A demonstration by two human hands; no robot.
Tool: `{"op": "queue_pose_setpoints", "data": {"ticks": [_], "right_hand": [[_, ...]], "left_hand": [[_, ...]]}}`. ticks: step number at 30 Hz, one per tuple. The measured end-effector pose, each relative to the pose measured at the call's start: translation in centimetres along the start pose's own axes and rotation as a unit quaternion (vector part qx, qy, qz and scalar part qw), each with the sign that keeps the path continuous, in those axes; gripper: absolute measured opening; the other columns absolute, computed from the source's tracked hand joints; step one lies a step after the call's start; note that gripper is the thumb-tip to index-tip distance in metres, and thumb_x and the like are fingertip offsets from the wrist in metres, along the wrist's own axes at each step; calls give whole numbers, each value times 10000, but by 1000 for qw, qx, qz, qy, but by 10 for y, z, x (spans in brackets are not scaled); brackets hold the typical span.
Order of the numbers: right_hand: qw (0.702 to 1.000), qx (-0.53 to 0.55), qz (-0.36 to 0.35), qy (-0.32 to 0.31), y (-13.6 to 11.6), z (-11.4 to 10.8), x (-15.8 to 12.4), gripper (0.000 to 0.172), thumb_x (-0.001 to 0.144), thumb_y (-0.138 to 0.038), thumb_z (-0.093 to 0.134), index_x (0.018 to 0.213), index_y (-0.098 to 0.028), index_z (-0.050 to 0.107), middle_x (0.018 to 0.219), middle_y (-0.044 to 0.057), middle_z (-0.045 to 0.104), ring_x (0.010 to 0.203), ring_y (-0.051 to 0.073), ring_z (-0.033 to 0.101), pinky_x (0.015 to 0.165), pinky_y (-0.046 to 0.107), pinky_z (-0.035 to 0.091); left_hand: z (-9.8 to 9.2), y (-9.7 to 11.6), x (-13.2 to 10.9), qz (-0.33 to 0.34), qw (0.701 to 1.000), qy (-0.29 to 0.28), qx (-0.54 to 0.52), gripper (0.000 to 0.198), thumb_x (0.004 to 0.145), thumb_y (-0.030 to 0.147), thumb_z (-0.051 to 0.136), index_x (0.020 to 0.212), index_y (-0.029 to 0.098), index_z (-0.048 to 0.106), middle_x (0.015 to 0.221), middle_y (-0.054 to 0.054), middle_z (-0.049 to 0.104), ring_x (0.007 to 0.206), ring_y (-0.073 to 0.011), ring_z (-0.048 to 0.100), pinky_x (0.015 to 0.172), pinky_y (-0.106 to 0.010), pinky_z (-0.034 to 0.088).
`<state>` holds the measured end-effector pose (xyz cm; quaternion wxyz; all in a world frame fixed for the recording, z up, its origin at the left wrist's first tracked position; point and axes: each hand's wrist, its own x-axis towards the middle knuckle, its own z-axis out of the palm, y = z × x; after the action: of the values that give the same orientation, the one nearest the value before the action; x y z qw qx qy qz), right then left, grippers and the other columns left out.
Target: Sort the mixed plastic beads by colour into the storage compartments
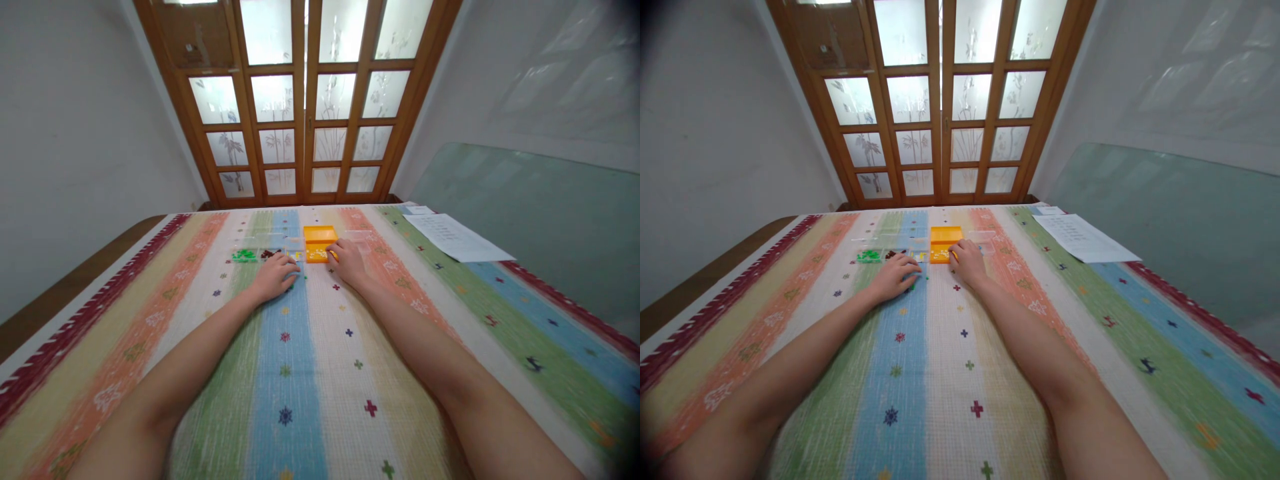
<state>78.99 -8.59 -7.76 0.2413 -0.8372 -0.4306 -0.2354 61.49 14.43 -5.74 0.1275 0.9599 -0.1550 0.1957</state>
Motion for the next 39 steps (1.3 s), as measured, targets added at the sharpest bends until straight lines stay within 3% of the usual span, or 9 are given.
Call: {"op": "queue_pose_setpoints", "data": {"ticks": [4,10,15,21,28,32,39], "right_hand": [[1000,1,-2,1,-1,1,0,173,982,-223,572,1002,-204,743,1027,117,680,985,272,571,891,385,421],[1000,6,-11,4,-3,1,-1,170,978,-220,574,998,-196,741,1026,112,686,982,266,574,897,385,421],[1000,4,-9,-5,-3,0,-2,178,977,-218,566,1005,-202,741,1032,116,684,990,273,573,895,396,424],[1000,9,-6,-13,-4,0,-1,186,979,-219,558,1013,-209,740,1053,121,681,1016,281,570,907,404,427],[1000,16,-14,-15,-6,0,-1,185,976,-212,562,1015,-203,742,1046,118,678,1018,275,572,911,399,428],[1000,16,-16,-12,-6,1,-2,184,984,-214,559,1015,-200,739,1044,114,678,1017,271,573,916,394,425],[1000,12,-20,-20,-7,3,-1,192,995,-226,552,1004,-204,742,1022,111,679,1005,271,577,910,399,424]], "left_hand": [[3,7,-1,68,996,-56,-23,280,995,292,551,1195,271,745,1259,-53,702,1290,-268,520,1170,-480,398],[5,4,-4,86,992,-93,-16,340,1034,334,495,1288,264,711,1354,-31,685,1377,-281,470,1204,-495,358],[2,8,-2,78,993,-91,-10,353,1040,328,466,1291,279,710,1325,-43,695,1329,-266,511,1196,-470,369],[-3,2,-1,12,999,-46,-2,334,1005,280,500,1243,255,734,1220,-89,719,1217,-280,567,1134,-493,428],[4,-3,-3,39,997,-71,-5,362,1014,296,498,1317,275,696,1335,-50,695,1303,-264,531,1197,-470,371],[2,0,-1,45,996,-77,-11,321,1021,278,478,1211,261,735,1239,-46,733,1240,-256,562,1168,-462,392],[1,13,2,15,998,-66,-1,173,961,365,619,1009,251,741,1053,-76,724,1111,-281,586,1057,-468,454]]}}
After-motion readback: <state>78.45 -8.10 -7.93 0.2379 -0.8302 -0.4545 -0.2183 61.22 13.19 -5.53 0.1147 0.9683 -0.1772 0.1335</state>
